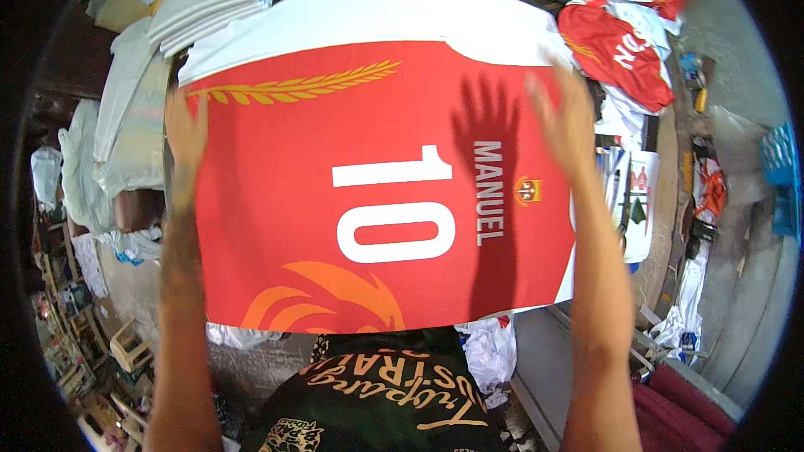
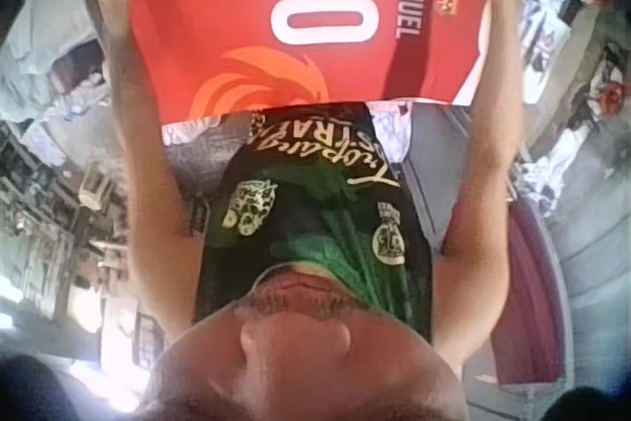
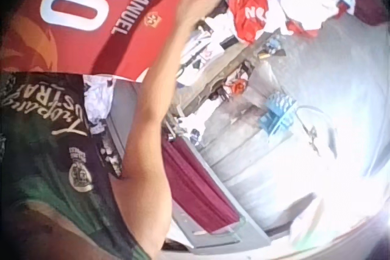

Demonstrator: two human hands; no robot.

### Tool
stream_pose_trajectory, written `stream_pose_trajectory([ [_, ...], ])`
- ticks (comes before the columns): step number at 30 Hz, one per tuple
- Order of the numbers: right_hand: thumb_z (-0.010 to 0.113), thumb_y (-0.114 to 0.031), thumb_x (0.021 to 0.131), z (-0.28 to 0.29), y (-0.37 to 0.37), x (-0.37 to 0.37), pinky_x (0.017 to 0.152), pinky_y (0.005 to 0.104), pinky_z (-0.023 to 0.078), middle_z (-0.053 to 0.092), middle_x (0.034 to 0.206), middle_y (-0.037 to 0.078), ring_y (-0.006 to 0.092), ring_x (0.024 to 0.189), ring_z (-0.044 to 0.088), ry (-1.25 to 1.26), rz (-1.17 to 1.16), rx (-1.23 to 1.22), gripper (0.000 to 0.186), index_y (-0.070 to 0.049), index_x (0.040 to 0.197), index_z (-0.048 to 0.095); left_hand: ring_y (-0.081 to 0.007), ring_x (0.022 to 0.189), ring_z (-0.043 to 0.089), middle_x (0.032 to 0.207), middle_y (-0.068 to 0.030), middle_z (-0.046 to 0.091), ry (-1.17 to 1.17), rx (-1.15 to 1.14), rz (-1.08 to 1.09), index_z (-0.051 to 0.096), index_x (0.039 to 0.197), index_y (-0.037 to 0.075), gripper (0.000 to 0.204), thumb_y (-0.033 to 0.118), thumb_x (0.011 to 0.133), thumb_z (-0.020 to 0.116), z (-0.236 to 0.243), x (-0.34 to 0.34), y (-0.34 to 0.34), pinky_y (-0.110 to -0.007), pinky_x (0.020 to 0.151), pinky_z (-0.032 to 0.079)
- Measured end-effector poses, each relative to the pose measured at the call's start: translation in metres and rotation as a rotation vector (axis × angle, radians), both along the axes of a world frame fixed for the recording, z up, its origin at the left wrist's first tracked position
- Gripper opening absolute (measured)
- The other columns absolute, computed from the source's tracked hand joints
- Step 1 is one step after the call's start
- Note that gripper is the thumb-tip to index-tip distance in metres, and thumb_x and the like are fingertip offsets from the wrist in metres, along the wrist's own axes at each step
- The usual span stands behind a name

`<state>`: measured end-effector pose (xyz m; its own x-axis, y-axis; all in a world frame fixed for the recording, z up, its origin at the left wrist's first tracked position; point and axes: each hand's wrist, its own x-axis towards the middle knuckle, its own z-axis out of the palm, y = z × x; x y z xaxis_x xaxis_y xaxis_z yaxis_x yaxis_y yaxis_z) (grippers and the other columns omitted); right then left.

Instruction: The person cuts white paper or fabric sheets with scissors on a table, then handles and folds red and white soccer jerseys. The person repeatedly cuts sheets and folds jerseys, placing finished items on the table.

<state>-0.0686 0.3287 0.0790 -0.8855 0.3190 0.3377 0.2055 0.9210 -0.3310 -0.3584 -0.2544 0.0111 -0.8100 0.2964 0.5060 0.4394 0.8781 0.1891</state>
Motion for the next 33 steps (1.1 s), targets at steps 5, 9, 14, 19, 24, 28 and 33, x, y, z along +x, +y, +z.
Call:
stream_pose_trajectory([
  [5, 0.07, -0.014, 0.101, -0.012, -0.173, 0.29, 0.057, 0.0337, 0.038, 0.054, 0.065, 0.003, 0.0152, 0.061, 0.05, -0.184, -0.344, -0.612, 0.031, 0.0, 0.076, 0.059, -0.0421, 0.101, 0.065, 0.107, -0.0214, 0.069, -0.145, -0.026, 0.285, 0.067, 0.107, -0.002, 0.035, 0.033, 0.108, 0.067, -0.049, 0.319, -0.134, -0.053, 0.094, 0.051],
  [9, 0.061, -0.001, 0.097, -0.099, -0.176, 0.411, 0.064, 0.0412, 0.054, 0.065, 0.079, 0.005, 0.0184, 0.067, 0.06, -0.262, -1.113, -1.425, 0.017, -0.008, 0.11, 0.069, -0.0402, 0.133, 0.055, 0.142, -0.0215, 0.059, -0.778, 0.853, 1.143, 0.039, 0.162, 0.007, 0.077, 0.062, 0.11, 0.049, -0.096, 0.45, -0.167, -0.056, 0.116, 0.043],
  [14, 0.068, -0.008, 0.1, -0.219, -0.073, 0.43, 0.083, 0.0425, 0.054, 0.068, 0.118, 0.003, 0.0171, 0.1, 0.065, -0.04, -0.88, -1.439, 0.079, -0.026, 0.166, 0.03, -0.0401, 0.154, 0.036, 0.169, -0.0186, 0.039, -1.242, 2.444, 0.452, 0.037, 0.164, 0.007, 0.109, 0.087, 0.092, 0.051, -0.201, 0.493, -0.06, -0.066, 0.128, 0.021],
  [19, 0.074, -0.03, 0.102, -0.163, -0.08, 0.521, 0.069, 0.0245, 0.048, 0.07, 0.103, -0.003, 0.0064, 0.088, 0.061, -0.15, -0.608, -1.28, 0.033, -0.006, 0.125, 0.072, -0.0329, 0.146, 0.054, 0.152, -0.0166, 0.062, -0.793, 2.459, 0.458, 0.055, 0.151, 0.002, 0.057, 0.04, 0.109, 0.06, -0.17, 0.553, -0.14, -0.051, 0.127, 0.038],
  [24, 0.074, -0.014, 0.099, -0.055, -0.146, 0.565, 0.1, 0.042, 0.056, 0.06, 0.145, 0.012, 0.0267, 0.123, 0.065, 0.015, -0.659, -1.386, 0.065, -0.006, 0.158, 0.047, -0.024, 0.122, 0.065, 0.143, -0.0146, 0.064, -0.635, 1.691, 0.622, 0.045, 0.158, 0.007, 0.056, 0.016, 0.107, 0.066, -0.039, 0.639, -0.212, -0.04, 0.093, 0.056],
  [28, 0.074, -0.01, 0.098, 0.043, -0.116, 0.504, 0.108, 0.0366, 0.051, 0.046, 0.158, 0.014, 0.0212, 0.131, 0.059, 0.451, -0.466, -1.131, 0.063, -0.007, 0.156, 0.048, -0.015, 0.114, 0.066, 0.137, -0.0076, 0.066, -0.096, 1.168, 0.646, 0.047, 0.154, 0.011, 0.055, 0.013, 0.104, 0.07, 0.057, 0.573, -0.219, -0.038, 0.096, 0.056],
  [33, 0.079, -0.018, 0.096, 0.158, -0.037, 0.361, 0.086, 0.0265, 0.049, 0.069, 0.106, 0.0, 0.0082, 0.095, 0.062, 0.171, 0.001, -0.699, 0.024, -0.005, 0.112, 0.069, -0.0167, 0.107, 0.07, 0.118, -0.0036, 0.07, -0.975, 1.217, 0.031, 0.062, 0.13, 0.006, 0.029, 0.017, 0.104, 0.069, 0.104, 0.345, -0.229, -0.034, 0.091, 0.06],
])
